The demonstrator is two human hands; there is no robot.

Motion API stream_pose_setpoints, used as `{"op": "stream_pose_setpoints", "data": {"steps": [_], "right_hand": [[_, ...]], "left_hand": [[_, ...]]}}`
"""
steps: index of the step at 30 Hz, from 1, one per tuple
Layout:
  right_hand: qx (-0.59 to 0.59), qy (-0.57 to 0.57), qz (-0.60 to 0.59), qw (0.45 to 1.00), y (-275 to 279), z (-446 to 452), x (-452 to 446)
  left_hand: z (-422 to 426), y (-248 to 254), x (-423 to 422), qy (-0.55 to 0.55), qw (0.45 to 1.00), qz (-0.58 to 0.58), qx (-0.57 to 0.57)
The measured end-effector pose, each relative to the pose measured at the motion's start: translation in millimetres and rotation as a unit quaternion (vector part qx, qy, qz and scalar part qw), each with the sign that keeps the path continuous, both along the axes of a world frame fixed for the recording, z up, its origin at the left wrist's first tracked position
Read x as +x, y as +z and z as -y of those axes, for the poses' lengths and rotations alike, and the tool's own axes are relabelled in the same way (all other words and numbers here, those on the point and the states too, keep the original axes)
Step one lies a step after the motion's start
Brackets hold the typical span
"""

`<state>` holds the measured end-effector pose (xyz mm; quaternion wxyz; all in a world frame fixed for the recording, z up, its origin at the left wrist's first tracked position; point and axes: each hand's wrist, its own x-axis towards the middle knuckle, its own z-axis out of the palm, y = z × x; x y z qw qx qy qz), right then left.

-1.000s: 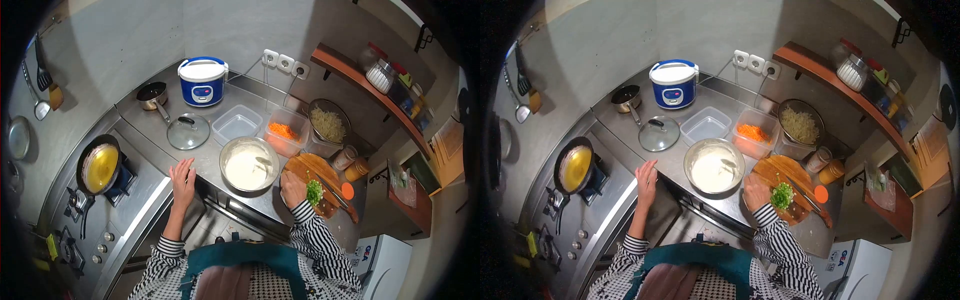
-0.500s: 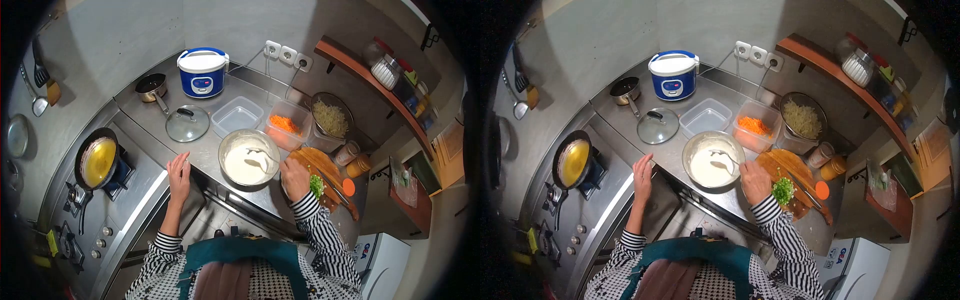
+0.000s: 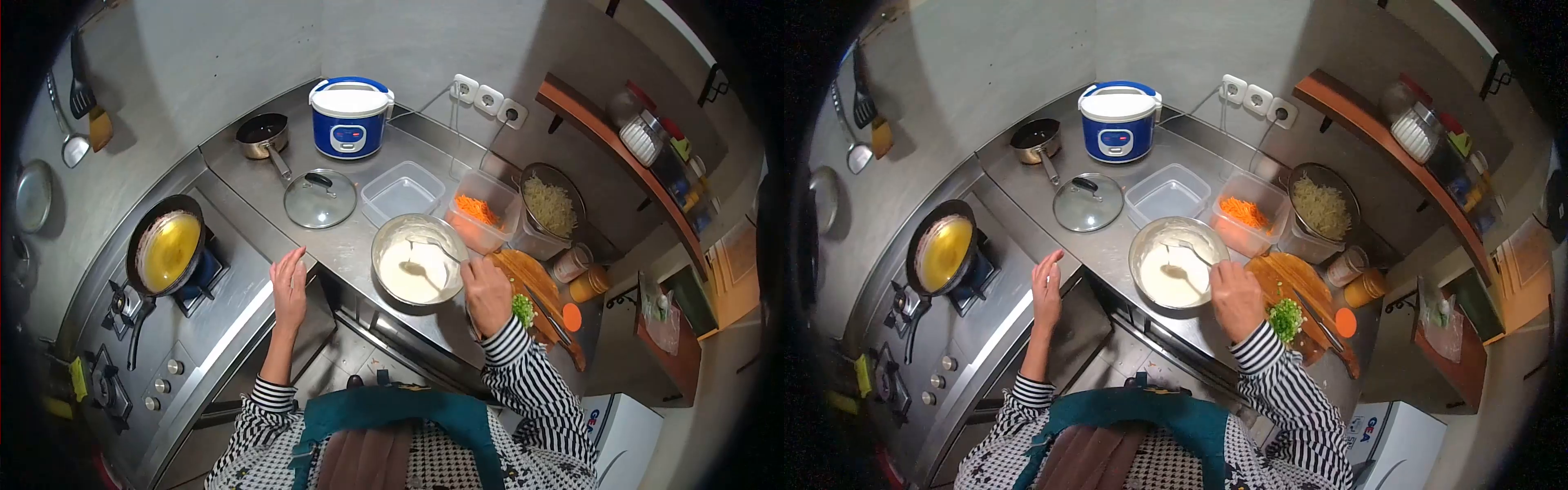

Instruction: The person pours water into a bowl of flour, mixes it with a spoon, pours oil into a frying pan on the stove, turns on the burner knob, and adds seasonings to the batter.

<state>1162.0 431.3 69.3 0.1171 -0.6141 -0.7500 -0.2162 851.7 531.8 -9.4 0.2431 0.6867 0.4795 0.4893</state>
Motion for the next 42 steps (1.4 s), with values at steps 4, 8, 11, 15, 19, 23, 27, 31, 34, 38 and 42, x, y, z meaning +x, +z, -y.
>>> {"op": "stream_pose_setpoints", "data": {"steps": [4,8,11,15,19,23,27,31,34,38,42], "right_hand": [[-0.023,-0.042,-0.003,0.999,-20,6,16],[-0.050,-0.064,-0.150,0.985,-4,6,26],[-0.086,-0.097,-0.254,0.959,-7,6,31],[-0.144,-0.101,-0.389,0.904,0,6,32],[-0.149,-0.097,-0.429,0.886,-4,3,39],[-0.183,-0.093,-0.426,0.881,3,2,38],[-0.186,-0.080,-0.423,0.883,4,1,36],[-0.116,-0.062,-0.358,0.925,16,2,24],[-0.080,-0.036,-0.325,0.941,19,3,19],[-0.077,-0.022,-0.304,0.949,33,1,7],[-0.075,0.003,-0.301,0.951,33,-3,6]], "left_hand": [[-4,1,0,0.002,1.000,-0.010,0.014],[-3,6,8,-0.016,0.999,-0.036,0.025],[-1,10,19,-0.041,0.994,-0.085,0.064],[8,19,35,-0.077,0.973,-0.185,0.114],[14,26,50,-0.114,0.952,-0.239,0.153],[16,27,59,-0.126,0.936,-0.279,0.176],[13,15,67,-0.189,0.977,-0.093,-0.024],[7,20,67,-0.311,0.766,0.363,-0.429],[0,12,60,-0.369,0.624,0.459,-0.513],[4,18,66,-0.357,0.604,0.463,-0.541],[3,17,74,-0.372,0.588,0.458,-0.552]]}}
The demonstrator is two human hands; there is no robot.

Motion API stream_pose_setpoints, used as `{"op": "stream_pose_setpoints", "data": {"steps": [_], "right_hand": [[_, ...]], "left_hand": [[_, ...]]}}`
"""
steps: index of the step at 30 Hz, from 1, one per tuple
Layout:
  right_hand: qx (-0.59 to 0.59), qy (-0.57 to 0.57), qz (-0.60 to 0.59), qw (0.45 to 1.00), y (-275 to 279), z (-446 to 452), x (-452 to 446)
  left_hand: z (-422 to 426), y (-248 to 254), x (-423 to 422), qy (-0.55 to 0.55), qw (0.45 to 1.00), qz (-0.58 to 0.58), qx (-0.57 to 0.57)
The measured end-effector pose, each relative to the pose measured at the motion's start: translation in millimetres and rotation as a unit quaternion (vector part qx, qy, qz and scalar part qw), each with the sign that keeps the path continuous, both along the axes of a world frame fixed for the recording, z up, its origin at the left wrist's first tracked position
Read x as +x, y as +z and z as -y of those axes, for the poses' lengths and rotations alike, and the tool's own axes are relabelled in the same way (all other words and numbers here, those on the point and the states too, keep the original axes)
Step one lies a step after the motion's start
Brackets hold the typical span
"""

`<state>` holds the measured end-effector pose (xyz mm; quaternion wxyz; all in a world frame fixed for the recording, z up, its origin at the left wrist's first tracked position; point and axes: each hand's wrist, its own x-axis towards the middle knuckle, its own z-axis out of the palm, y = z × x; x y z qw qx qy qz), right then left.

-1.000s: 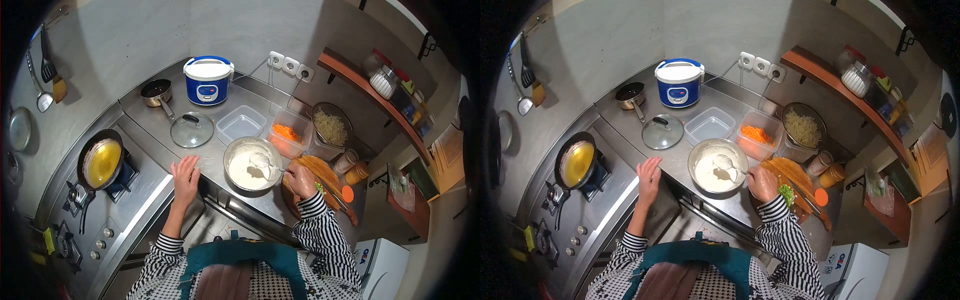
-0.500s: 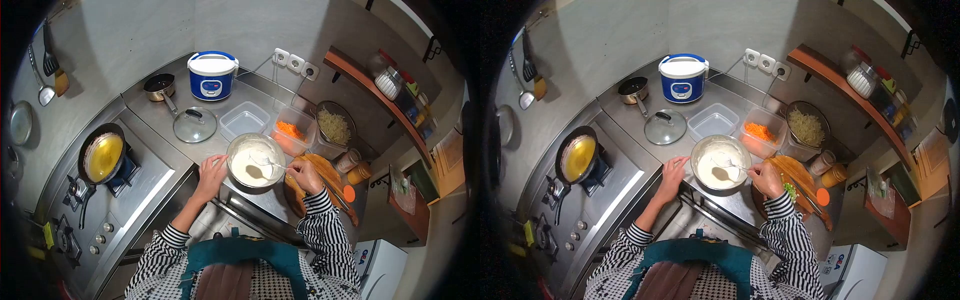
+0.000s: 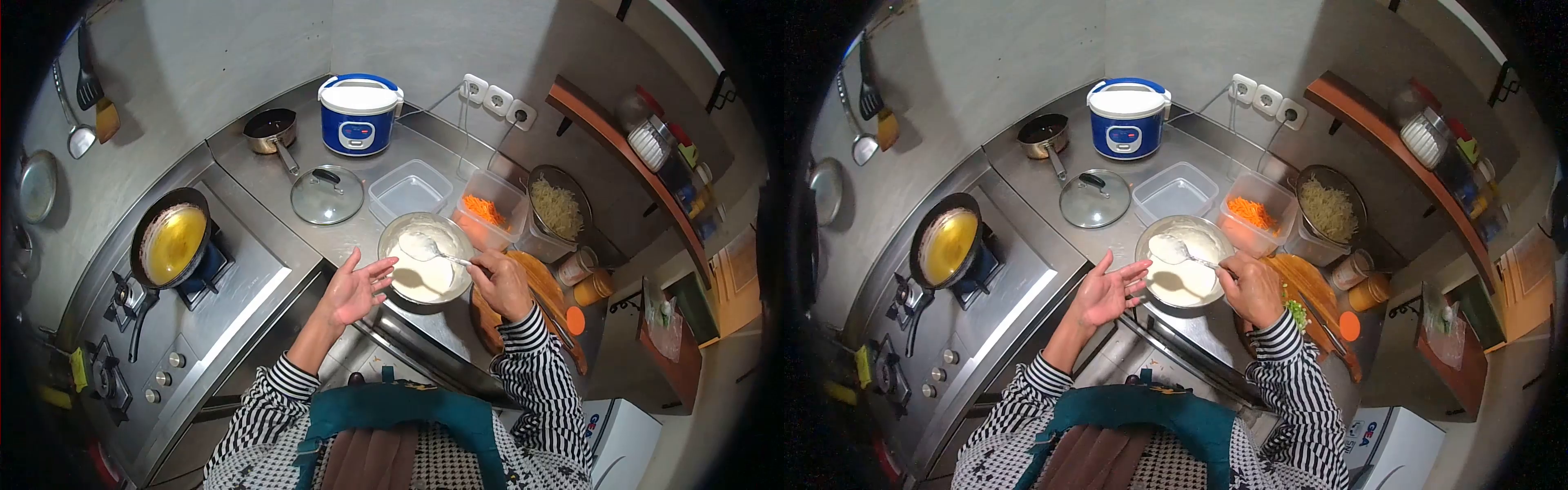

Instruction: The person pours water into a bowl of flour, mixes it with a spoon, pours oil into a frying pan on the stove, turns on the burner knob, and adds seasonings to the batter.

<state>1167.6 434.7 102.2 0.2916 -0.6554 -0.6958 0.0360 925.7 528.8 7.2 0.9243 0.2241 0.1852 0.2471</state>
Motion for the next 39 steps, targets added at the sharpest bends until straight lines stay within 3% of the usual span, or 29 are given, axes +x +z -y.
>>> {"op": "stream_pose_setpoints", "data": {"steps": [17,26,29,32,35,37,39], "right_hand": [[0.003,0.000,0.066,0.998,0,1,1],[0.000,-0.071,0.018,0.997,-17,5,23],[-0.015,-0.094,0.017,0.995,-28,8,31],[-0.029,-0.111,0.008,0.993,-34,11,37],[-0.020,-0.113,-0.001,0.993,-42,10,42],[-0.032,-0.123,0.002,0.992,-42,8,42],[-0.022,-0.116,0.012,0.993,-46,4,40]], "left_hand": [[-1,8,3,0.013,1.000,0.005,-0.011],[14,23,-21,0.102,0.988,-0.102,0.062],[22,30,-34,0.109,0.989,-0.086,0.057],[49,69,-51,0.088,0.989,0.009,0.120],[106,112,-54,0.083,0.912,0.149,0.374],[114,131,-54,-0.005,0.809,0.272,0.521],[117,155,-48,-0.065,0.731,0.341,0.588]]}}
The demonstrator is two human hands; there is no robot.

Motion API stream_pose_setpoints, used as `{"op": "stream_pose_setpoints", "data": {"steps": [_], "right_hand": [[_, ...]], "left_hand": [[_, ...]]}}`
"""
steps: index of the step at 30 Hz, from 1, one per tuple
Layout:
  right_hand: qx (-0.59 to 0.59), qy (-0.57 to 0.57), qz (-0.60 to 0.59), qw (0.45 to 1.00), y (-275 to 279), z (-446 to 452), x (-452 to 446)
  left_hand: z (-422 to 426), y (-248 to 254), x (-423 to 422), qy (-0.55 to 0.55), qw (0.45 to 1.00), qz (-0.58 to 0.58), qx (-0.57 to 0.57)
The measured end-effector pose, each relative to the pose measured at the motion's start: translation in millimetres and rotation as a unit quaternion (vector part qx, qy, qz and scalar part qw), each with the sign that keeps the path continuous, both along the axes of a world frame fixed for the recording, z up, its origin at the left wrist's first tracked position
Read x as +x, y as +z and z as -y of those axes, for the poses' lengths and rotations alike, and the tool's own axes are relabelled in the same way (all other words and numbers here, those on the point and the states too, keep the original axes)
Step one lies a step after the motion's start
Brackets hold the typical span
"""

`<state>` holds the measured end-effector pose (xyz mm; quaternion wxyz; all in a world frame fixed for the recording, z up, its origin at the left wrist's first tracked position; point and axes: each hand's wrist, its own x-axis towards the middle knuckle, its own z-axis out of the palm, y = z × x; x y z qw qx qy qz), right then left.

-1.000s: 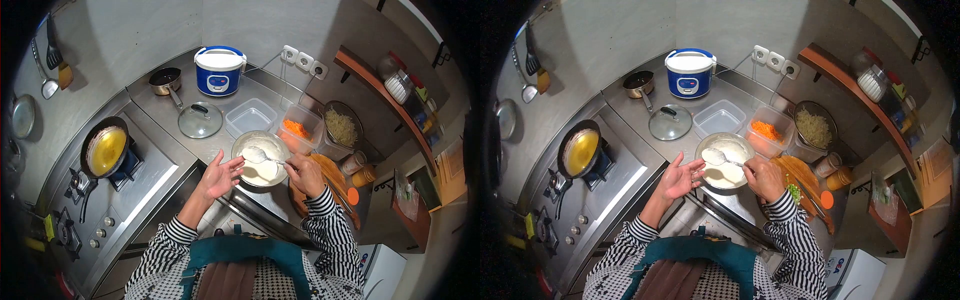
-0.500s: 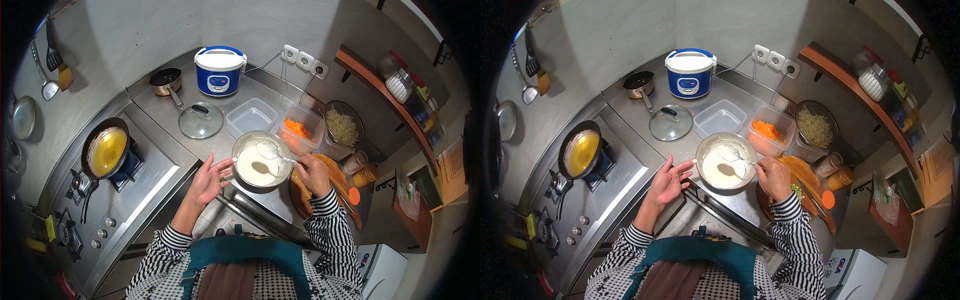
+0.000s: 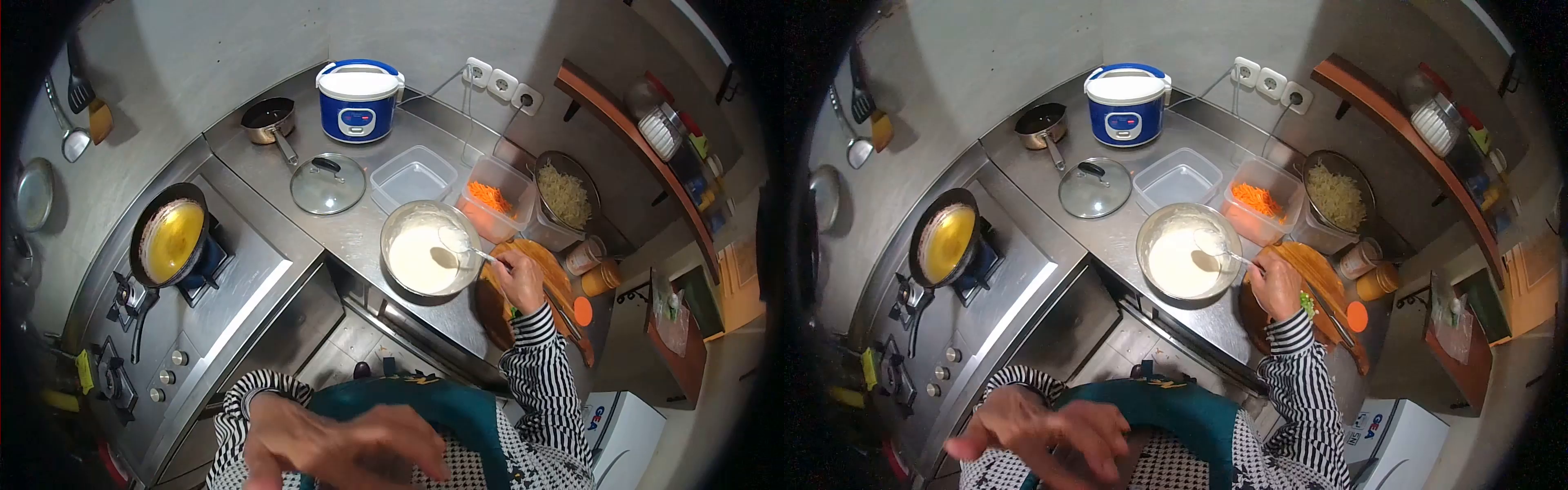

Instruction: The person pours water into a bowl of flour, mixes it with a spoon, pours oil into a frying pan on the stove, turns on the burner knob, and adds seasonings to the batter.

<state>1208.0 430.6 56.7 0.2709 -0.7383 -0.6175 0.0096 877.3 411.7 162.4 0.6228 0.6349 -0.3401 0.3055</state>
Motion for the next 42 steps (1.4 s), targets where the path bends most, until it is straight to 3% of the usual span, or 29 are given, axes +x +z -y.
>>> {"op": "stream_pose_setpoints", "data": {"steps": [3,6,10,12,13,15,17,19,22,25,26,28,31,34,39,42], "right_hand": [[0.010,0.005,0.021,1.000,2,-2,-5],[0.005,0.012,0.027,1.000,-2,-5,-6],[0.008,0.053,0.121,0.991,0,-10,-2],[0.015,0.110,0.195,0.974,4,-18,5],[0.010,0.122,0.247,0.961,10,-22,4],[-0.004,0.146,0.348,0.926,22,-33,-5],[0.027,0.177,0.389,0.904,27,-46,-12],[0.004,0.184,0.421,0.888,27,-61,-15],[-0.069,0.186,0.449,0.871,-6,-91,-8],[-0.090,0.225,0.437,0.866,-29,-103,-28],[-0.095,0.240,0.425,0.868,-29,-96,-46],[-0.092,0.265,0.392,0.876,-27,-74,-77],[-0.121,0.369,0.413,0.824,4,-34,-73],[-0.233,0.332,0.400,0.822,12,-43,-32],[-0.072,0.222,0.343,0.910,-51,-88,-54],[-0.164,0.276,0.315,0.893,-11,-53,-99]], "left_hand": [[18,15,10,-0.032,0.998,0.045,-0.026],[9,20,-6,-0.091,0.994,-0.050,0.018],[-6,-16,-4,0.194,0.975,-0.056,0.090],[-31,-33,-8,0.379,0.904,-0.146,0.134],[-54,-39,-13,0.451,0.843,-0.208,0.207],[-75,-68,2,0.520,0.795,-0.311,-0.025],[-108,-110,28,0.572,0.759,-0.273,-0.147],[-139,-160,47,0.612,0.718,-0.287,-0.166],[-165,-218,85,0.586,0.709,-0.297,-0.255],[-179,-241,115,0.506,0.751,-0.258,-0.337],[-172,-223,119,0.532,0.724,-0.289,-0.329],[-187,-245,127,0.564,0.720,-0.237,-0.327],[-187,-241,129,0.609,0.696,-0.230,-0.304],[-183,-227,122,0.628,0.681,-0.268,-0.264],[-189,-225,124,0.640,0.670,-0.281,-0.249],[-195,-233,122,0.637,0.672,-0.262,-0.272]]}}
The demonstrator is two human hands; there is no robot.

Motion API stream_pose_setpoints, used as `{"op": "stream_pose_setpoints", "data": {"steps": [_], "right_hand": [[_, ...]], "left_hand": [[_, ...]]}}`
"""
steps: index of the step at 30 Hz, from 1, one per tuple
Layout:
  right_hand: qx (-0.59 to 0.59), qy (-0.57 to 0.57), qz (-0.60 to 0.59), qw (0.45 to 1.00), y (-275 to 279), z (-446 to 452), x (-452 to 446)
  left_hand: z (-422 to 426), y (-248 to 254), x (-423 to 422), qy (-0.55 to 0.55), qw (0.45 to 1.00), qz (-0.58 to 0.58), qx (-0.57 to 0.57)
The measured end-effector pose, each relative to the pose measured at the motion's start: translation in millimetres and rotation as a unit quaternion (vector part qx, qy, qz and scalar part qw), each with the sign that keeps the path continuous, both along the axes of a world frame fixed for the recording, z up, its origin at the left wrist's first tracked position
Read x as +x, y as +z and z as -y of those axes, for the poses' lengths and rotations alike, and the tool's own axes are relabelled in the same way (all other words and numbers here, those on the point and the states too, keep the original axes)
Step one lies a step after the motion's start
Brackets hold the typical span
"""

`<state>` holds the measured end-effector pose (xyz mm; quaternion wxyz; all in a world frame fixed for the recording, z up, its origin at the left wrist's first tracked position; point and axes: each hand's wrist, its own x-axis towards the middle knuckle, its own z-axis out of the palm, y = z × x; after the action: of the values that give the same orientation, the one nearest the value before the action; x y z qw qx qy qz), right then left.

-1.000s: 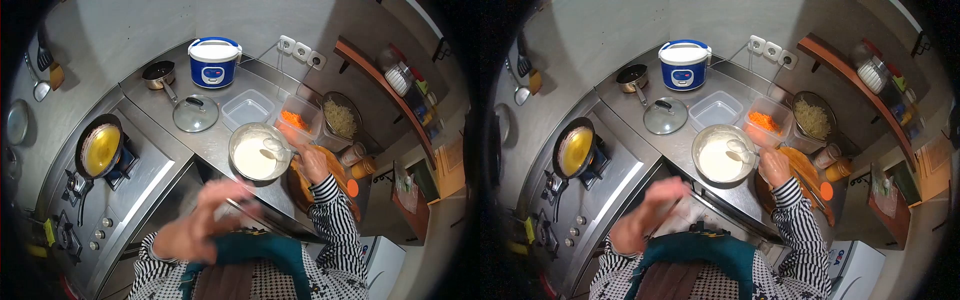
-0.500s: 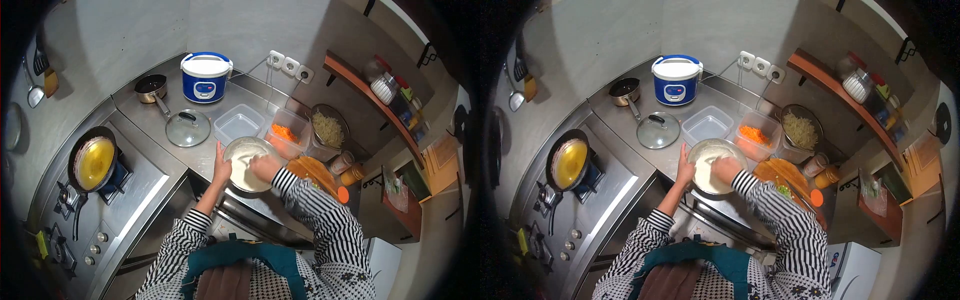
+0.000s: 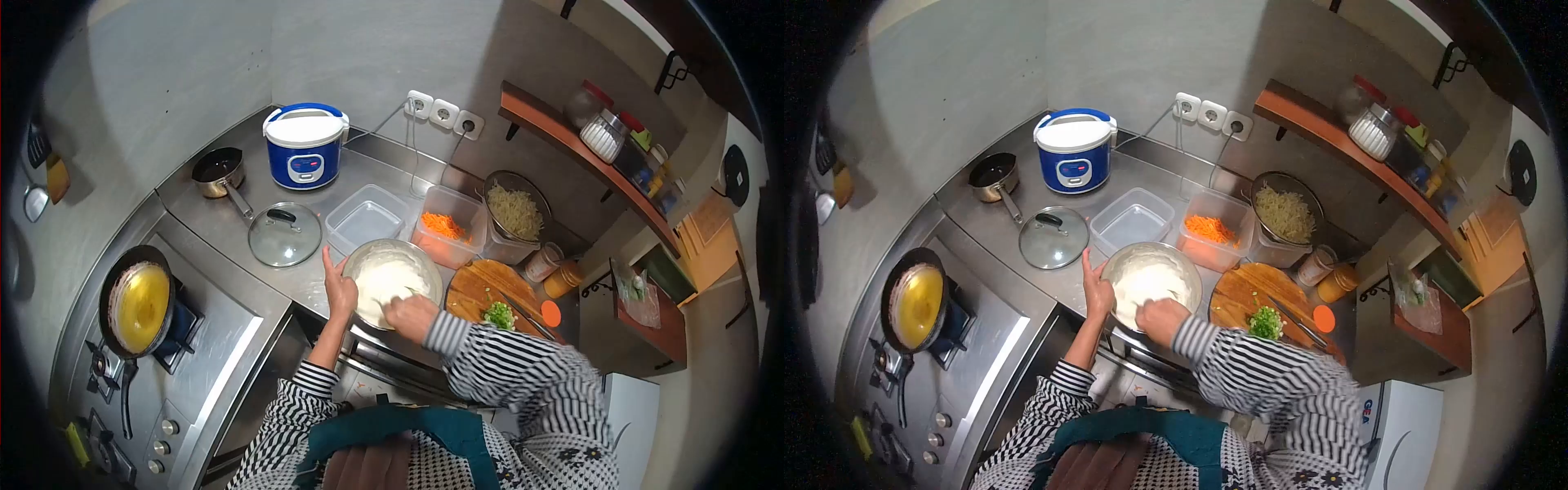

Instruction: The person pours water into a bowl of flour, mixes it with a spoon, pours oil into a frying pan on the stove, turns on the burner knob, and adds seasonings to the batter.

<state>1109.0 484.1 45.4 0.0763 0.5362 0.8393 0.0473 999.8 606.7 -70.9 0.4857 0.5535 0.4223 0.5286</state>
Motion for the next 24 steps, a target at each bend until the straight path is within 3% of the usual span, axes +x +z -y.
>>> {"op": "stream_pose_setpoints", "data": {"steps": [2,3,5,8,9,12,15,18,21,23,24], "right_hand": [[-0.046,0.021,-0.028,0.998,-1,15,29],[-0.131,-0.009,0.012,0.991,30,15,35],[-0.072,-0.039,0.051,0.995,28,5,55],[0.043,-0.050,0.016,0.998,-37,-28,49],[0.067,-0.048,-0.021,0.996,-30,-25,29],[-0.016,-0.037,-0.069,0.997,-7,-2,12],[-0.060,-0.123,-0.068,0.988,-5,11,41],[-0.037,-0.180,-0.061,0.981,-16,16,60],[0.004,-0.235,-0.098,0.967,-11,16,62],[0.024,-0.263,-0.118,0.957,-10,25,63],[0.034,-0.271,-0.119,0.955,-8,29,62]], "left_hand": [[-2,-2,0,0.002,1.000,-0.010,0.005],[-1,-3,0,0.004,1.000,-0.014,0.006],[-2,-2,2,-0.003,1.000,-0.019,-0.002],[-4,-6,2,-0.007,0.999,-0.038,-0.012],[-7,-7,3,-0.004,0.999,-0.045,-0.013],[-9,-10,2,-0.002,1.000,0.012,-0.004],[1,15,-5,-0.076,0.982,0.117,-0.125],[4,36,-28,-0.098,0.963,0.221,-0.120],[16,90,-62,-0.240,0.889,0.363,-0.144],[47,150,-72,-0.367,0.809,0.441,-0.128],[67,178,-77,-0.437,0.783,0.429,-0.107]]}}
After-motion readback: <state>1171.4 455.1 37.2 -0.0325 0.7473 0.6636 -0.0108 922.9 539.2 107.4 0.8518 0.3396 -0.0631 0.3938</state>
